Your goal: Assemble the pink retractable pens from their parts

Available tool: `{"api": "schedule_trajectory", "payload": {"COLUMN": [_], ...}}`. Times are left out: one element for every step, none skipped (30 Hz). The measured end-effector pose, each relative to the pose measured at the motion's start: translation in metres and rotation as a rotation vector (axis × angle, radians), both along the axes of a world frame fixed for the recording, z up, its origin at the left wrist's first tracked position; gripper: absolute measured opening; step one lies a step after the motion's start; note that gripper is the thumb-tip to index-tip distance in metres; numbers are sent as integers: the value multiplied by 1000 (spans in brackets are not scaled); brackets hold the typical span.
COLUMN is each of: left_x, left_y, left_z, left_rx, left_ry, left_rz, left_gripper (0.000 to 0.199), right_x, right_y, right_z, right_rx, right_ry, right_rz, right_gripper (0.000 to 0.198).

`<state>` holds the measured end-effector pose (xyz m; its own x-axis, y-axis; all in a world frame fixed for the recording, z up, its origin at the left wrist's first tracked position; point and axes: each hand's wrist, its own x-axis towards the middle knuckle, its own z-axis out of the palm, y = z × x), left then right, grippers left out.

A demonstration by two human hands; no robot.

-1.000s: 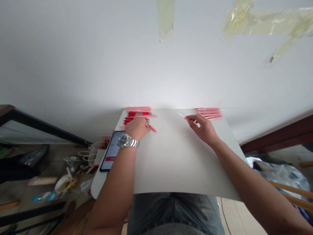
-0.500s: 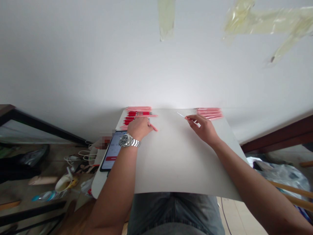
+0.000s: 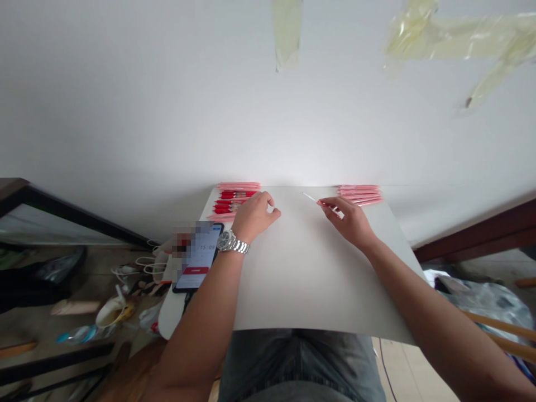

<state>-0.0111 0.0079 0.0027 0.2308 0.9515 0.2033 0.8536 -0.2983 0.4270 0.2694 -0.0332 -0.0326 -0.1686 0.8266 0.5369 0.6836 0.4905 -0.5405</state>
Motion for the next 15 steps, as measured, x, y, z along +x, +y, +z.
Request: {"api": "schedule_trajectory", "payload": {"left_x": [3,5,8,10,12,15,17,18,20,21,23,24,24,25,25], "left_y": [1,2,3,3,4,4,5,5,6,6,7,8,10,11,12], "left_z": [-3,-6,-9,-11,-13,-15,-17,-19,-21,-23,-25,-28,-31,-34,-37], "left_rx": [7,20,45,73,90,101,104,104,101,91,68,34,-10,-46,-69], "left_ry": [-51,-110,-171,-228,-274,-321,-367,-412,-454,-493,-532,-565,-594,-627,-667], "left_rz": [-31,-71,-99,-120,-136,-153,-161,-170,-177,-179,-178,-184,-203,-217,-216], "left_gripper": [14,13,13,13,13,13,14,14,14,14,14,14,13,13,14], "right_x": [0,0,0,0,0,0,0,0,0,0,0,1,1,1,1], "right_y": [0,0,0,0,0,0,0,1,1,1,1,0,0,0,0], "right_z": [0,-1,-1,-1,-1,-2,-2,-2,-3,-3,-3,-3,-3,-3,-3], "right_rx": [3,4,6,6,6,5,2,0,-2,-5,-7,-9,-12,-14,-16], "right_ry": [1,1,-1,-2,-3,-3,-2,-3,-4,-6,-8,-11,-13,-15,-15], "right_rz": [1,3,5,7,8,10,12,14,15,16,16,16,16,17,20], "right_gripper": [21,21,21,22,22,22,23,23,23,23,23,23,23,23,22]}}
